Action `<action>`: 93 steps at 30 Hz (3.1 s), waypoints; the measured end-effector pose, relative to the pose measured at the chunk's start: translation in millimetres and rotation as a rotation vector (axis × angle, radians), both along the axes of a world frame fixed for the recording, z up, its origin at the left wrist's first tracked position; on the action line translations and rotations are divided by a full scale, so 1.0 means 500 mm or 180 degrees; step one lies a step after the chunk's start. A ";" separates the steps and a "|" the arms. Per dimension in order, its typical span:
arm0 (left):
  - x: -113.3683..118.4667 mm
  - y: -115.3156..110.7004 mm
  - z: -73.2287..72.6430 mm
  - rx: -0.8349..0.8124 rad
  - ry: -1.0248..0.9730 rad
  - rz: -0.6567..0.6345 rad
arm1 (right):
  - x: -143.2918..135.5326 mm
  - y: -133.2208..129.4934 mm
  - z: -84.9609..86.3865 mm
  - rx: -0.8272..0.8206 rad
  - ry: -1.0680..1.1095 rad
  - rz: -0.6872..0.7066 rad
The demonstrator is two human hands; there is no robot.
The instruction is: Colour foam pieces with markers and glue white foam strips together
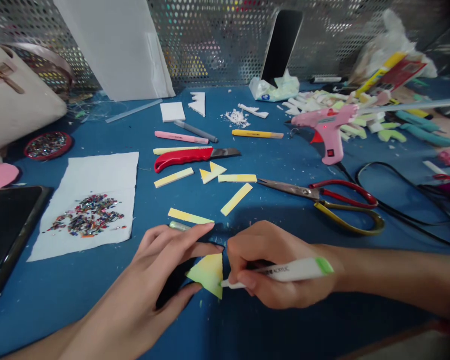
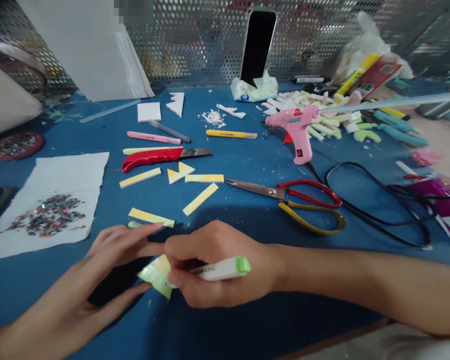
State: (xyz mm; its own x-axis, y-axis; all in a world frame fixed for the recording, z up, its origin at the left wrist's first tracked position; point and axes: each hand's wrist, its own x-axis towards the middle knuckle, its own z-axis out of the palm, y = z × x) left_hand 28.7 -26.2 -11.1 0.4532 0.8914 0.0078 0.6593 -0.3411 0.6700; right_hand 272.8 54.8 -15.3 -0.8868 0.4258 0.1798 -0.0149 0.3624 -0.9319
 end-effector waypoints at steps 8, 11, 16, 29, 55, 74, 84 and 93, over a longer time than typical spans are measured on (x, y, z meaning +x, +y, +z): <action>0.000 -0.005 0.001 -0.0054 0.0013 0.0150 | -0.011 -0.004 0.011 -0.0092 -0.0268 -0.0066; -0.001 -0.004 0.003 0.0010 0.0022 0.0129 | -0.008 -0.003 0.011 -0.0066 -0.0381 -0.0013; -0.002 -0.003 0.003 -0.0049 0.0037 0.0108 | -0.007 -0.001 0.012 -0.0215 -0.0327 0.0116; -0.001 -0.004 0.004 -0.0114 0.0089 0.0114 | -0.006 0.001 0.004 -0.0481 -0.0202 0.0195; -0.006 -0.003 -0.005 0.0037 0.0109 0.0095 | -0.005 0.004 0.012 -0.0793 -0.0257 0.0114; -0.001 -0.007 -0.002 0.0141 0.0065 0.0134 | -0.008 -0.001 0.015 -0.0956 -0.0174 0.0090; 0.002 -0.013 0.009 0.0441 0.0085 0.0103 | -0.002 0.007 0.005 -0.0943 0.0622 -0.0516; -0.011 0.006 0.020 0.1058 0.0620 0.0064 | 0.002 0.007 0.003 -0.0936 0.0634 -0.0793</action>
State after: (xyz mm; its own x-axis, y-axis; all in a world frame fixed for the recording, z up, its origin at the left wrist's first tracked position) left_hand 23.3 -23.4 -1.0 0.4571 0.8634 0.2134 0.7721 -0.5043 0.3866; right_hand 273.6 58.4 -13.8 -0.7108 0.6810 0.1761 -0.1505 0.0973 -0.9838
